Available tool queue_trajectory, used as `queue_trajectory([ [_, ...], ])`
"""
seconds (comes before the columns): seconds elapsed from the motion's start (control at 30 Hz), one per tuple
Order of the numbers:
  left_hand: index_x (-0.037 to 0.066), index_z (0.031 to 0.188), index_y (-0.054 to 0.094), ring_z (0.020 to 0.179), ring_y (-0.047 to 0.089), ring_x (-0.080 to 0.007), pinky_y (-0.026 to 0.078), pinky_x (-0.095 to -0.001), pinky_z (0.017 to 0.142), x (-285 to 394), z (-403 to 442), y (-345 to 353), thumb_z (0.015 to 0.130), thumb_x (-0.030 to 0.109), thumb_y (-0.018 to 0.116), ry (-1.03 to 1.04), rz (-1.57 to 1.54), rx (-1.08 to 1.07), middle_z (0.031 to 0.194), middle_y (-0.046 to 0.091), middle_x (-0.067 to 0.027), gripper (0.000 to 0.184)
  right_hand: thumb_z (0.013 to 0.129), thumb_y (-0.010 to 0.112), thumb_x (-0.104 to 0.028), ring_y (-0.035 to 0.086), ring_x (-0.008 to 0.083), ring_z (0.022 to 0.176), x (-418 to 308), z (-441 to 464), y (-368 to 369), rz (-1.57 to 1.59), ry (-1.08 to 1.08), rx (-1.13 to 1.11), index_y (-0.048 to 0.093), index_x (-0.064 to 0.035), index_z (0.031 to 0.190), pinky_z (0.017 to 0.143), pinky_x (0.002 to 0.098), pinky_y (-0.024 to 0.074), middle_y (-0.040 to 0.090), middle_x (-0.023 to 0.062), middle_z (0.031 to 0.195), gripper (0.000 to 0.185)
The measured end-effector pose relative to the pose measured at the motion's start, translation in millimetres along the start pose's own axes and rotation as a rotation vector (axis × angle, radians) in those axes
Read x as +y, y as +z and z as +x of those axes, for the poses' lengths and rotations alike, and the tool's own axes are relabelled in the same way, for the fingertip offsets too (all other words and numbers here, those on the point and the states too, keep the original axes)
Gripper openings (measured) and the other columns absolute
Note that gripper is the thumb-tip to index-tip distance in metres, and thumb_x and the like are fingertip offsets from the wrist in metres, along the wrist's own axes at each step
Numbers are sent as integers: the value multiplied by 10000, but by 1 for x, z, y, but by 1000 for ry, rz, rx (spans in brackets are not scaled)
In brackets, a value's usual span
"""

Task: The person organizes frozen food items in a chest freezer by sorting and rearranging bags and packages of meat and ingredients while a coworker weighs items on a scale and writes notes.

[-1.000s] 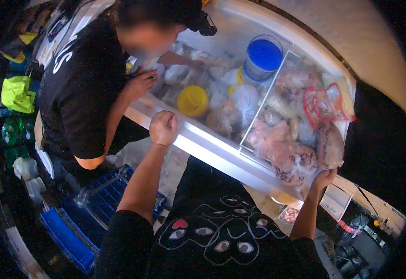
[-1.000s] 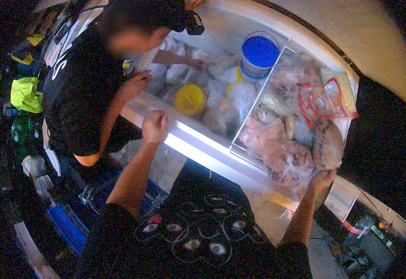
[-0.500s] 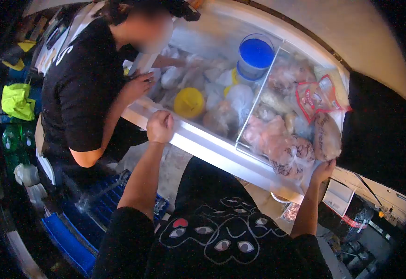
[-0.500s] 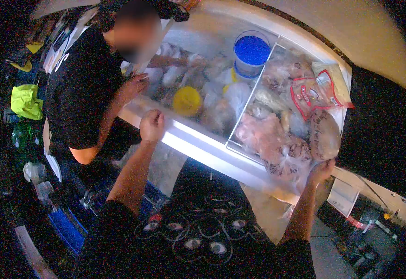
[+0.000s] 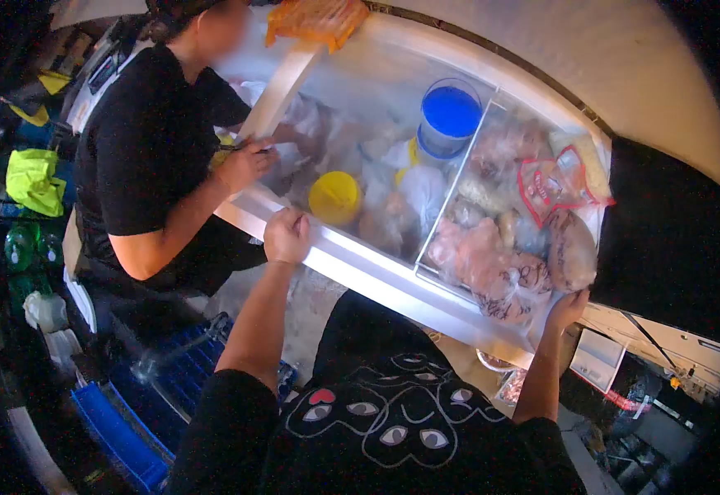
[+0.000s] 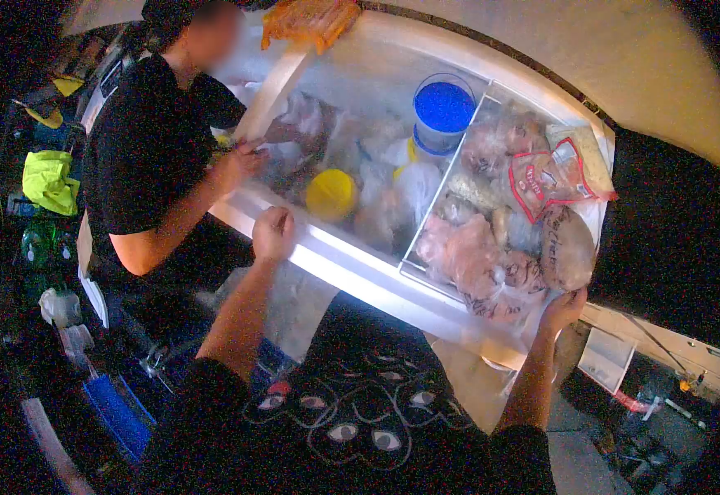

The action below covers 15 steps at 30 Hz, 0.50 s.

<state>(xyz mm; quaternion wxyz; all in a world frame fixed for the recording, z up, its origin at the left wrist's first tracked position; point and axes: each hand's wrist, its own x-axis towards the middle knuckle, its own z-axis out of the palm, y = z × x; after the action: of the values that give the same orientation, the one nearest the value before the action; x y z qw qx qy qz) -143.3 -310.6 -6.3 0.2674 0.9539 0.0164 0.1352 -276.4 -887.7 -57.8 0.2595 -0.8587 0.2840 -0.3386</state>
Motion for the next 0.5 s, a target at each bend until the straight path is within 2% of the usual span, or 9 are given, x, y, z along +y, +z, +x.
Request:
queue_trajectory([
  [0.13,39,756,622,745,578,-342,466,-423,676,0,1,1,736,95,612,42,6,21,743,593,-141,60,847,426,-72,538,344,1063,10,-1,1,-54,-53,22,513,90,1165,950,378,391,572,229,1128,368],
  [0.23,40,752,621,737,579,-338,467,-423,668,0,0,1,736,97,612,53,1,46,735,590,-137,61,841,418,-61,538,342,1070,7,0,-1,19,-38,-23,519,95,1159,951,375,390,574,230,1134,368],
  [0.33,37,746,618,730,578,-335,466,-424,660,0,0,2,735,99,612,73,12,61,731,589,-134,63,833,416,-65,543,389,1036,9,0,0,10,16,-33,525,64,1161,911,398,408,576,256,1103,369],
  [0.43,35,739,615,724,576,-337,462,-428,653,2,0,0,735,97,610,82,13,64,728,589,-134,62,829,427,-43,533,350,1093,14,-1,3,-79,-18,22,519,84,1177,964,375,381,575,230,1152,382],
  [0.5,32,735,613,718,574,-340,458,-431,647,3,1,-1,733,92,608,88,-3,68,723,586,-137,60,831,435,-46,531,357,1090,12,0,2,-68,-17,1,517,81,1182,964,382,379,573,235,1147,382],
])
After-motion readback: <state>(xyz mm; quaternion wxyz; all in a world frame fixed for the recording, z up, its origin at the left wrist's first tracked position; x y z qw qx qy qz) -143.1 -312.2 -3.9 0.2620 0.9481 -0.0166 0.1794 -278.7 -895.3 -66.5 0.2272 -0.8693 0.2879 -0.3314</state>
